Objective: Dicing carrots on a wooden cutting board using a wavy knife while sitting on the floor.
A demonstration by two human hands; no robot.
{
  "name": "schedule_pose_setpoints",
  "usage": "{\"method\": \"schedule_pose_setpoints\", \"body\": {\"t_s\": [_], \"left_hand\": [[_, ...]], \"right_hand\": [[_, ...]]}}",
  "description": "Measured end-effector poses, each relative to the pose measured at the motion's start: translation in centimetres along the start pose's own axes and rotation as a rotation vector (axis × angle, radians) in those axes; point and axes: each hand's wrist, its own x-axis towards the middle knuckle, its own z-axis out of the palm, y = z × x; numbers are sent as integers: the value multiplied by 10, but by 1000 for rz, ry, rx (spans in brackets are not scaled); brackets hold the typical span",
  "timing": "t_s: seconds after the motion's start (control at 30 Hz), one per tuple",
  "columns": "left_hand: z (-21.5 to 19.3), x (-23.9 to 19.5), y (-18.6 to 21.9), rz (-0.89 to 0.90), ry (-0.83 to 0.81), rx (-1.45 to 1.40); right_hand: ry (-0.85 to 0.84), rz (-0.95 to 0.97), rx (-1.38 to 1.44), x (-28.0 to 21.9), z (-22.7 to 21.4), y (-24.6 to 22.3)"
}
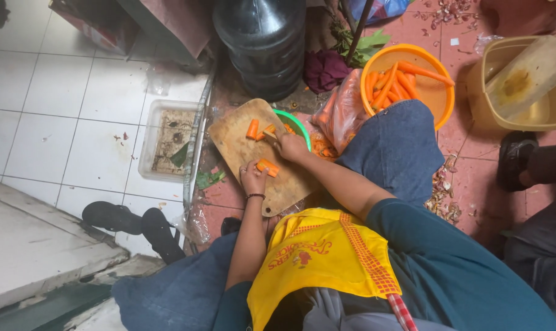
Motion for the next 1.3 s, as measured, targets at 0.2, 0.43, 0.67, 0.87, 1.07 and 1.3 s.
{"method": "schedule_pose_setpoints", "body": {"t_s": [0.2,0.43,0.67,0.87,1.07,1.3], "left_hand": [[-3,-2,5,12,5,40],[-4,-2,9,16,-3,37],[-5,-2,11,-12,-8,28],[-8,-2,17,-43,-30,18],[-8,-3,15,-20,-23,31],[-2,0,17,-98,-13,-3]], "right_hand": [[2,18,45,-2,3,6],[49,-8,87,-4,3,5],[69,-26,96,-4,7,9],[42,-25,78,0,10,11],[9,-1,66,-2,7,10],[15,-28,61,3,11,14]]}}
